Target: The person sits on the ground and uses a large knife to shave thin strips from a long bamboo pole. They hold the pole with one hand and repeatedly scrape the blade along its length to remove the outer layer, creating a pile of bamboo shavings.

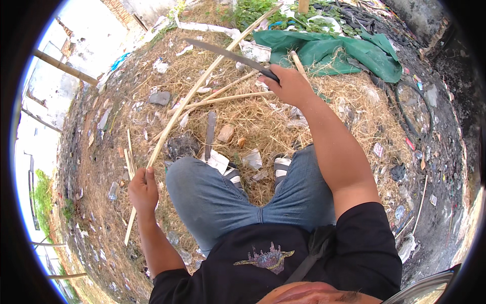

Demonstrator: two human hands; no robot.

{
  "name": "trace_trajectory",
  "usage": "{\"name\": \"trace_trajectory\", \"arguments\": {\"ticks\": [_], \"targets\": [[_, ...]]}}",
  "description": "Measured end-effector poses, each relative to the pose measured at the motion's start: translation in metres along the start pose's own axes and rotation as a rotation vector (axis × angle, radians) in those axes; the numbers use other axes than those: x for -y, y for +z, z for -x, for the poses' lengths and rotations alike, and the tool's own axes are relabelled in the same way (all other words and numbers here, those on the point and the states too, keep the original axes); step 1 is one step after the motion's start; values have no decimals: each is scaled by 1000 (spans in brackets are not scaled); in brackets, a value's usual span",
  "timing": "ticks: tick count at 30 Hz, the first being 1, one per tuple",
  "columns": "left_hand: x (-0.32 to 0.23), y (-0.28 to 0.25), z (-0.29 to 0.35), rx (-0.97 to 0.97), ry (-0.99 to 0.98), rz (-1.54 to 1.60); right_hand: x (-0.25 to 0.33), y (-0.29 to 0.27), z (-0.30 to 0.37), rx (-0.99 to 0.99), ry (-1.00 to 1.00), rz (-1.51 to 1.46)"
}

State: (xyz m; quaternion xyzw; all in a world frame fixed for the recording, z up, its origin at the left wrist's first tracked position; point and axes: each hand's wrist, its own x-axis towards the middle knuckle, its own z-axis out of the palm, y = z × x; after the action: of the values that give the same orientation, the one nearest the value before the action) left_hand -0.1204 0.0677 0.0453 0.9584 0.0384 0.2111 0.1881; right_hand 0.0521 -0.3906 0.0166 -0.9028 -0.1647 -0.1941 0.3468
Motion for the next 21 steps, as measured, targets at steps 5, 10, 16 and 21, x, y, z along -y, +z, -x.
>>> {"name": "trace_trajectory", "arguments": {"ticks": [5, 10, 16, 21], "targets": [[7, -8, 9, 0, -37, -74, -19, -13, 0, -43, 289, 116], [11, 10, 13, -6, -54, -11, 42, 11, 9, 122, -113, 69], [-2, 4, 6, 36, -79, -2, -11, 1, -5, -4, 237, -64], [2, 7, 15, 117, -124, -15, 11, 9, 5, 137, 11, 51]]}}
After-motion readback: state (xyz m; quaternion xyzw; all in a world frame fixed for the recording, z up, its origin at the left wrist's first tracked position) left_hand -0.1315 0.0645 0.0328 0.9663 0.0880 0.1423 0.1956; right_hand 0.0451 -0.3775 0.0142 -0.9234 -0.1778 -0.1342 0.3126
